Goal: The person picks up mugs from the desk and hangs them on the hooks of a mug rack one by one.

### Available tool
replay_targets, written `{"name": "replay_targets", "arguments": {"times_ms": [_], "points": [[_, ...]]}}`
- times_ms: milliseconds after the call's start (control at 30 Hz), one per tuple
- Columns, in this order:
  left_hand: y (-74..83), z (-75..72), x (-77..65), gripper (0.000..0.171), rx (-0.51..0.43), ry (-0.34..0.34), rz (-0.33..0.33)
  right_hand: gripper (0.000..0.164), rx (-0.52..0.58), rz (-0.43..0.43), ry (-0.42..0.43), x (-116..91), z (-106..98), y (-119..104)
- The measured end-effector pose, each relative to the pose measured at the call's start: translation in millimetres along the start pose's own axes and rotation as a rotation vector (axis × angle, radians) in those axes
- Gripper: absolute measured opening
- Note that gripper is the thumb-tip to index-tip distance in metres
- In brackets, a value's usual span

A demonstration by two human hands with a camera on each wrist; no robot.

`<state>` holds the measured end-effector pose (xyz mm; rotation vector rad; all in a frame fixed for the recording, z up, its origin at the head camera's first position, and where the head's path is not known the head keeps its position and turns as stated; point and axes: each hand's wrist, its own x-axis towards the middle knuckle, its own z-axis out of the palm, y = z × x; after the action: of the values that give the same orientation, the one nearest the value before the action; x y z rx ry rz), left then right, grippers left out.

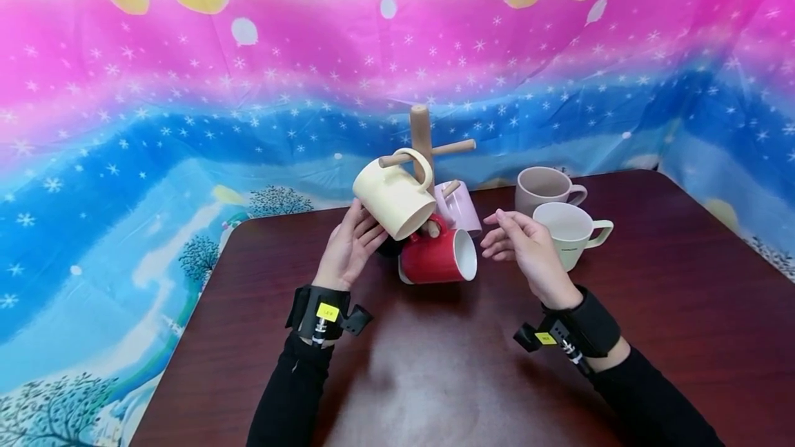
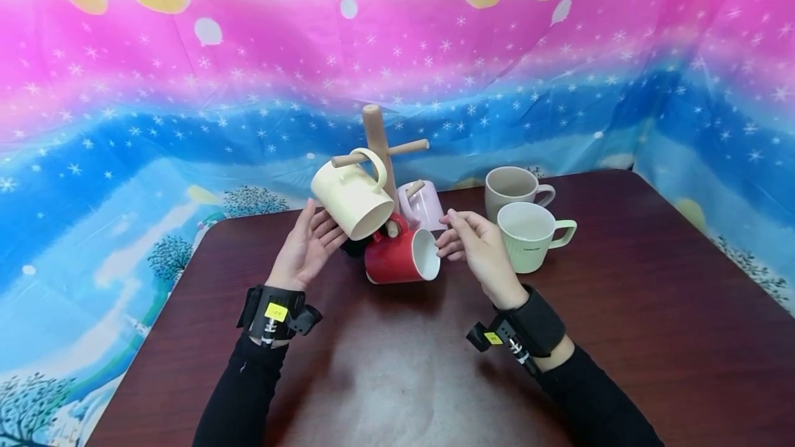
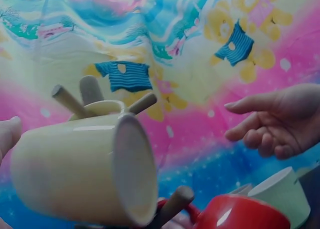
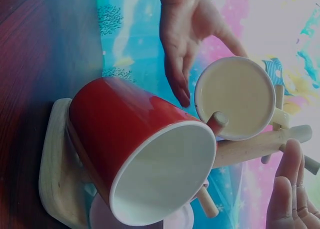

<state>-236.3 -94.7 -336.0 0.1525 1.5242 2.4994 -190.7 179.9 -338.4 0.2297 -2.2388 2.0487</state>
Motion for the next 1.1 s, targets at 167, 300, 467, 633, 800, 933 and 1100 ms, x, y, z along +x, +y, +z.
{"name": "replay_targets", "arguments": {"times_ms": [167,300,467,633,800,933,1100], "points": [[5.1,-21.0,-6.6,0.074,0.004,0.028,-0.015,0.033,-0.004,0.007,0.003,0.2,-0.9,-0.3],[8.5,-33.7,-12.2,0.069,0.023,0.057,-0.030,0.042,-0.009,0.014,0.003,0.9,-0.8,0.5],[15.0,-39.9,-16.4,0.058,0.118,0.088,-0.009,0.050,-0.026,0.025,-0.004,1.6,-1.3,1.6],[21.1,-33.5,-25.2,0.045,0.380,0.080,0.054,0.048,-0.040,0.019,-0.009,2.3,-2.9,1.4],[25.8,-22.3,-38.9,0.038,0.670,0.036,0.142,0.039,-0.044,0.012,-0.015,3.1,-4.4,-0.5],[31.7,-16.2,-52.1,0.031,0.955,-0.002,0.253,0.034,-0.046,-0.007,-0.011,2.9,-7.3,-2.5],[39.0,-11.1,-67.5,0.034,1.421,-0.052,0.291,0.030,-0.042,-0.039,0.003,2.9,-11.4,-4.3]]}}
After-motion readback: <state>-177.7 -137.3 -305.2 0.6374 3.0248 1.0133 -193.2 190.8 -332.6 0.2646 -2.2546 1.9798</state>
